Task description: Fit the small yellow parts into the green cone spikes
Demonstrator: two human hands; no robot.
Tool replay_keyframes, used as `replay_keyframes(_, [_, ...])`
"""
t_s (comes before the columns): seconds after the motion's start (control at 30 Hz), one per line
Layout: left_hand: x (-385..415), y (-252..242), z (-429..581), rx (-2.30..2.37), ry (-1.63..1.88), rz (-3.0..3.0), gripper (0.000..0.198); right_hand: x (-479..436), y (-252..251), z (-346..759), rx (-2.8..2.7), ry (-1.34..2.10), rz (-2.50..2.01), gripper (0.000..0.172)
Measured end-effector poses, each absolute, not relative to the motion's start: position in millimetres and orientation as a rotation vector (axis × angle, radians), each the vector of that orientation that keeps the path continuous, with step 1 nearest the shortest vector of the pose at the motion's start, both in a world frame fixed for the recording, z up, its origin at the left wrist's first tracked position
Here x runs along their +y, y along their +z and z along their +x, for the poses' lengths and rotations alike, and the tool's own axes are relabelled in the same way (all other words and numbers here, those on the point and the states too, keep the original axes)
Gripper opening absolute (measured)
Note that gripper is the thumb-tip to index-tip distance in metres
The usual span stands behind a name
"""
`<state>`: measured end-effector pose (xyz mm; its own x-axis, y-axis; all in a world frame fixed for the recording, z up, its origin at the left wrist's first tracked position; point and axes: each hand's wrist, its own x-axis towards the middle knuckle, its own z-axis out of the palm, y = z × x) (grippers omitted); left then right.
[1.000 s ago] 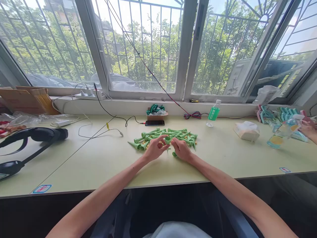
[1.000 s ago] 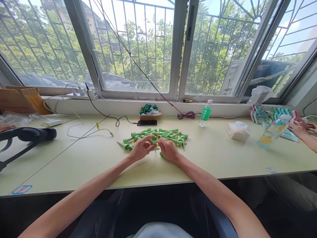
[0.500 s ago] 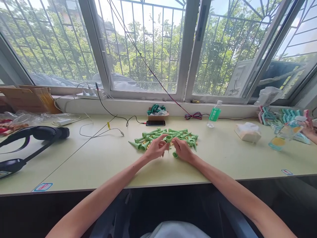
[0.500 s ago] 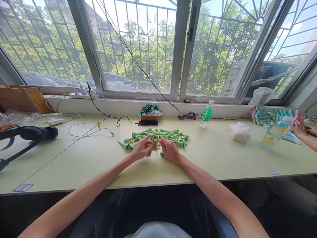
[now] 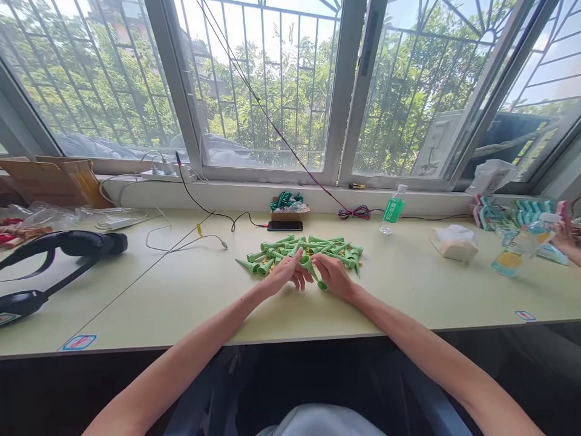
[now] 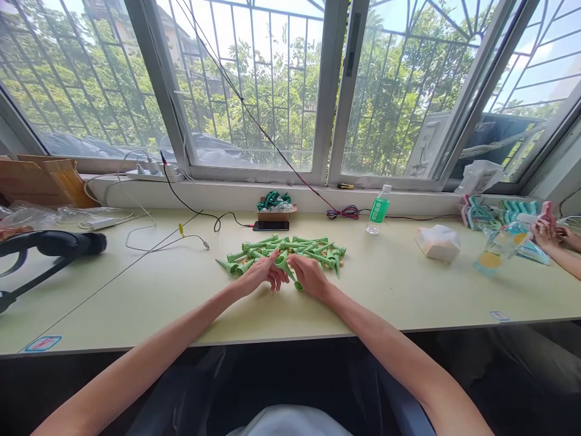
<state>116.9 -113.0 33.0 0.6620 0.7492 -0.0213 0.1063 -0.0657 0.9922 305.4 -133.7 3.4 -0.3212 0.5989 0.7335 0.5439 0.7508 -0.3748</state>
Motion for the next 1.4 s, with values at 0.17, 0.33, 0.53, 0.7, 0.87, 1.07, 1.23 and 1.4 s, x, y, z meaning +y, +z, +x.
replay_keyframes(0.17, [-114.3, 32.9, 114.6, 0.690, 0.432, 1.477, 0.094, -132.4, 2.6, 306.1, -1.988, 0.050, -0.799, 0.027])
replay_keyframes(0.33, [-111.8, 30.7, 117.0, 0.693, 0.371, 1.324, 0.096, -131.3, 2.7, 306.1, -1.991, 0.044, -0.778, 0.025])
replay_keyframes(0.53, [-110.1, 30.8, 115.8, 0.620, 0.390, 1.255, 0.080, -132.6, 4.7, 306.3, -1.982, 0.064, -0.802, 0.022])
replay_keyframes(0.7, [-108.1, 30.6, 114.7, 0.582, 0.444, 1.220, 0.068, -133.5, 3.7, 306.9, -1.998, 0.086, -0.870, 0.020])
replay_keyframes(0.87, [-106.2, 29.9, 114.0, 0.566, 0.573, 1.225, 0.055, -132.4, 0.9, 307.6, -2.007, 0.116, -0.918, 0.022])
replay_keyframes(1.07, [-107.0, 31.2, 113.7, 0.590, 0.668, 1.286, 0.046, -132.9, 1.9, 307.4, -2.006, 0.128, -0.923, 0.022])
replay_keyframes(1.23, [-107.9, 32.1, 113.3, 0.580, 0.664, 1.303, 0.045, -134.7, 3.7, 307.1, -2.026, 0.149, -0.902, 0.022])
replay_keyframes(1.4, [-108.5, 32.7, 113.0, 0.574, 0.661, 1.303, 0.045, -134.3, 2.8, 307.9, -2.043, 0.147, -0.884, 0.022])
